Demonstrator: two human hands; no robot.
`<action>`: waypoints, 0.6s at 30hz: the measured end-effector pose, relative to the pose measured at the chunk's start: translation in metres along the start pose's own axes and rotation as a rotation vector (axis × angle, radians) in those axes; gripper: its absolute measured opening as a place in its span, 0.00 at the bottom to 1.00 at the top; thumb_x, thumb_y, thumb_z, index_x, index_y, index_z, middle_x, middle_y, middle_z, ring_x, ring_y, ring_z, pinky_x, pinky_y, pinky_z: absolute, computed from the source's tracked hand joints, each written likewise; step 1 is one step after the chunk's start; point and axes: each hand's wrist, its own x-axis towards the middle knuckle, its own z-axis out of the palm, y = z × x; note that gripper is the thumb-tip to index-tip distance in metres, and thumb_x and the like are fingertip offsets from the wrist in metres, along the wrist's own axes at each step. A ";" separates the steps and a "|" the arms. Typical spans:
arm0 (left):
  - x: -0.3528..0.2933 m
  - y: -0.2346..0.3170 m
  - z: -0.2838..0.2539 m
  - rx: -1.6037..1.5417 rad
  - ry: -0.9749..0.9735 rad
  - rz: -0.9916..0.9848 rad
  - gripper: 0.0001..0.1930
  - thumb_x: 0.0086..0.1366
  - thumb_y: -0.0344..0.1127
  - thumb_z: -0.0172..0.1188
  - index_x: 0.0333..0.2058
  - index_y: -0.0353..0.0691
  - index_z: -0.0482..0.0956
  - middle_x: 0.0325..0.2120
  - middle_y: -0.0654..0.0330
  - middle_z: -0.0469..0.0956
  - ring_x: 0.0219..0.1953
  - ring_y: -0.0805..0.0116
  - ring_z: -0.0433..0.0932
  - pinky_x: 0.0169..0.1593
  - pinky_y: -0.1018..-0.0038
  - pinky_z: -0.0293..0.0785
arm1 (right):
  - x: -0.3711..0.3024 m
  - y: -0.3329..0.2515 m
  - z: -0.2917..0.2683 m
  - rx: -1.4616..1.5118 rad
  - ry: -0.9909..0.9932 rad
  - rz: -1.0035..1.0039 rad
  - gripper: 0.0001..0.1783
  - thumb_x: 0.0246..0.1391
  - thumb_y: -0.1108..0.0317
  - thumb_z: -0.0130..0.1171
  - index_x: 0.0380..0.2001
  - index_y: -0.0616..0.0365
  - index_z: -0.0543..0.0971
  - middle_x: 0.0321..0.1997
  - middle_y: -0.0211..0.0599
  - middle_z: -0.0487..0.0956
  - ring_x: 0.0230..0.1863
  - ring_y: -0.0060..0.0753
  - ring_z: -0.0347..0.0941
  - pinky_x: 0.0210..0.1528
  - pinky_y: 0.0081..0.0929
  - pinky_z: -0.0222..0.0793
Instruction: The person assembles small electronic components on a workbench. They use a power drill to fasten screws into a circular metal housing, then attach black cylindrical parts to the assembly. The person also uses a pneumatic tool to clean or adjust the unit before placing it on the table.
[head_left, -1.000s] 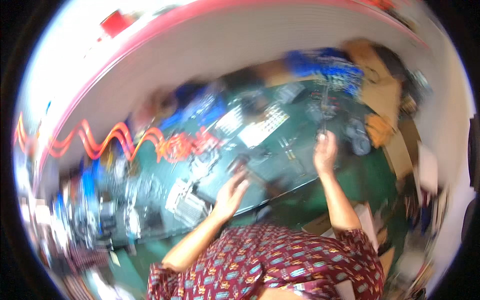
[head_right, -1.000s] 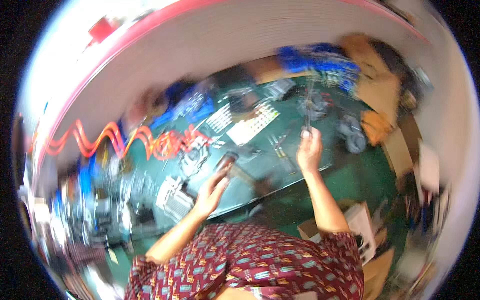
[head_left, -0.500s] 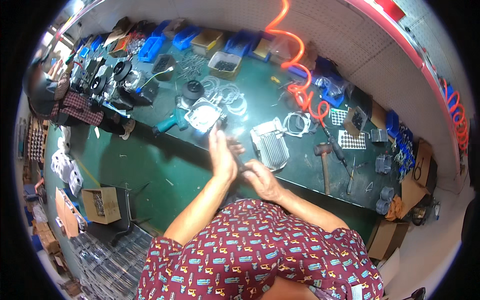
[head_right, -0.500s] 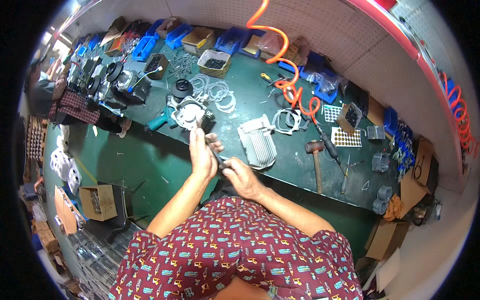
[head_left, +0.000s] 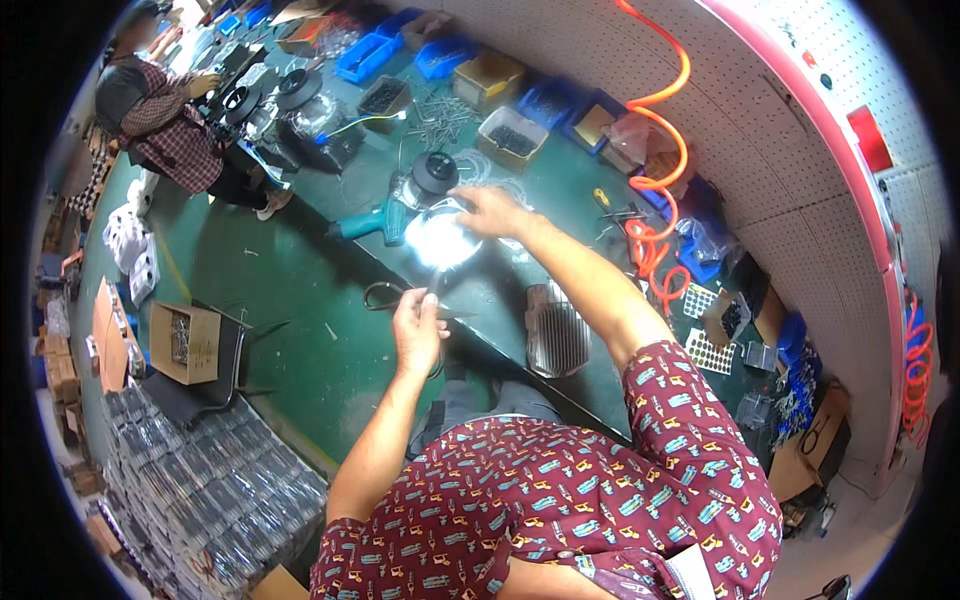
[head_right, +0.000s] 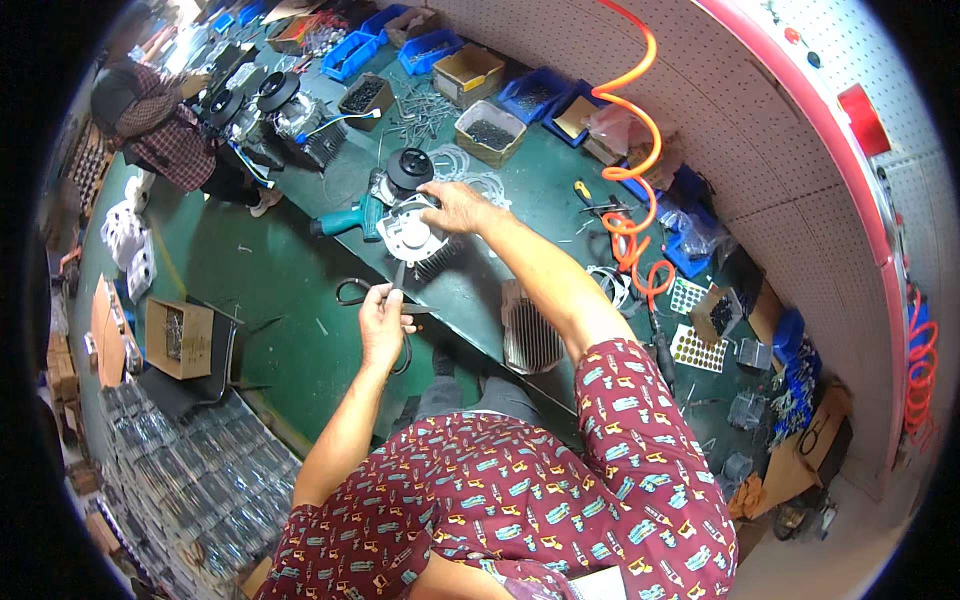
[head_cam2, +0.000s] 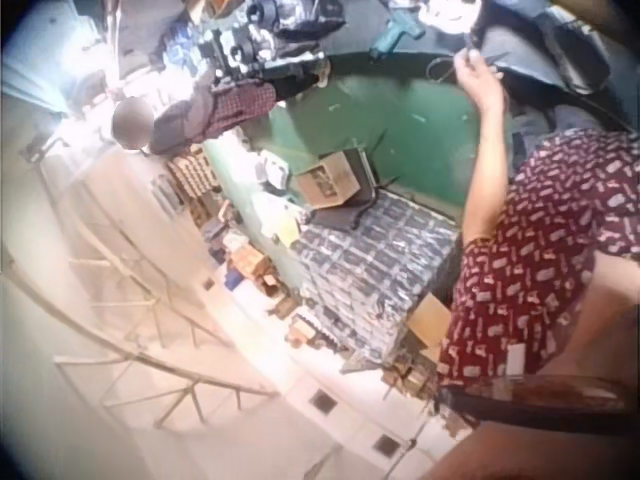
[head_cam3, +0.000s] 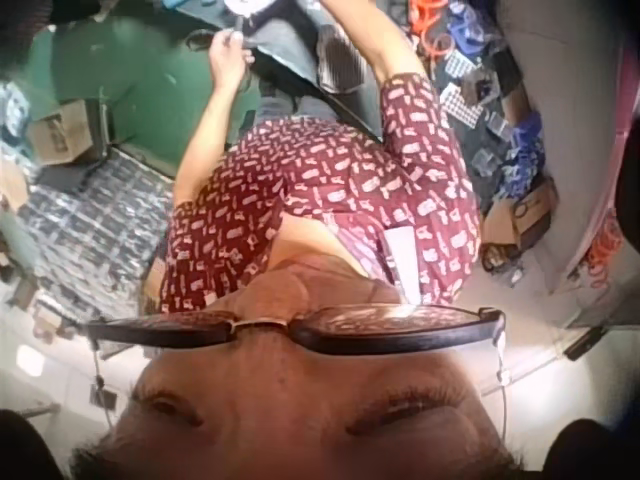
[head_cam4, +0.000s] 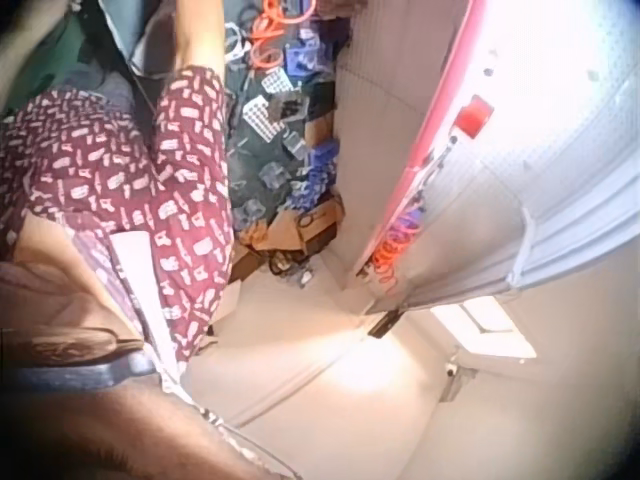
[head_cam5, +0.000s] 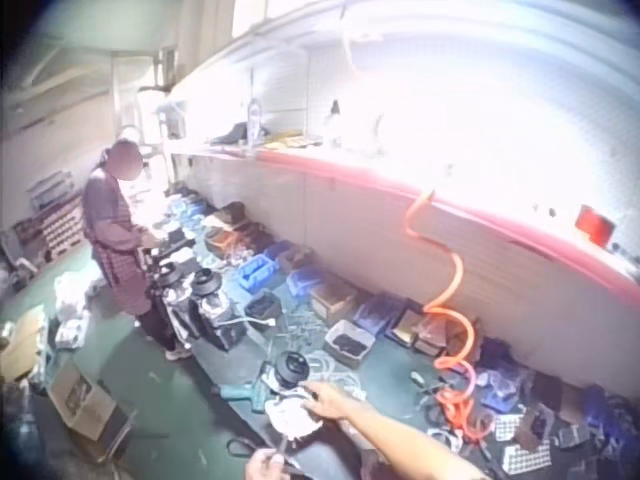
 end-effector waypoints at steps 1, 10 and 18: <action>0.001 -0.002 0.003 0.047 0.003 0.022 0.09 0.73 0.36 0.53 0.45 0.37 0.73 0.26 0.67 0.73 0.20 0.81 0.71 0.21 0.81 0.73 | 0.005 0.001 -0.001 0.038 -0.095 0.067 0.29 0.51 0.55 0.63 0.54 0.59 0.77 0.49 0.54 0.81 0.50 0.53 0.78 0.54 0.40 0.72; 0.025 -0.007 0.030 0.576 0.226 0.324 0.14 0.69 0.42 0.57 0.41 0.36 0.80 0.22 0.54 0.79 0.24 0.64 0.79 0.32 0.65 0.76 | -0.043 0.005 0.037 -0.002 0.125 0.396 0.32 0.52 0.53 0.55 0.53 0.68 0.76 0.48 0.62 0.80 0.56 0.61 0.73 0.62 0.46 0.65; 0.016 0.011 0.030 0.807 0.300 0.201 0.14 0.67 0.44 0.58 0.40 0.39 0.82 0.28 0.46 0.81 0.33 0.45 0.81 0.38 0.58 0.75 | -0.053 -0.027 0.053 0.441 0.286 0.380 0.30 0.55 0.64 0.50 0.61 0.68 0.70 0.57 0.63 0.75 0.58 0.58 0.73 0.63 0.40 0.65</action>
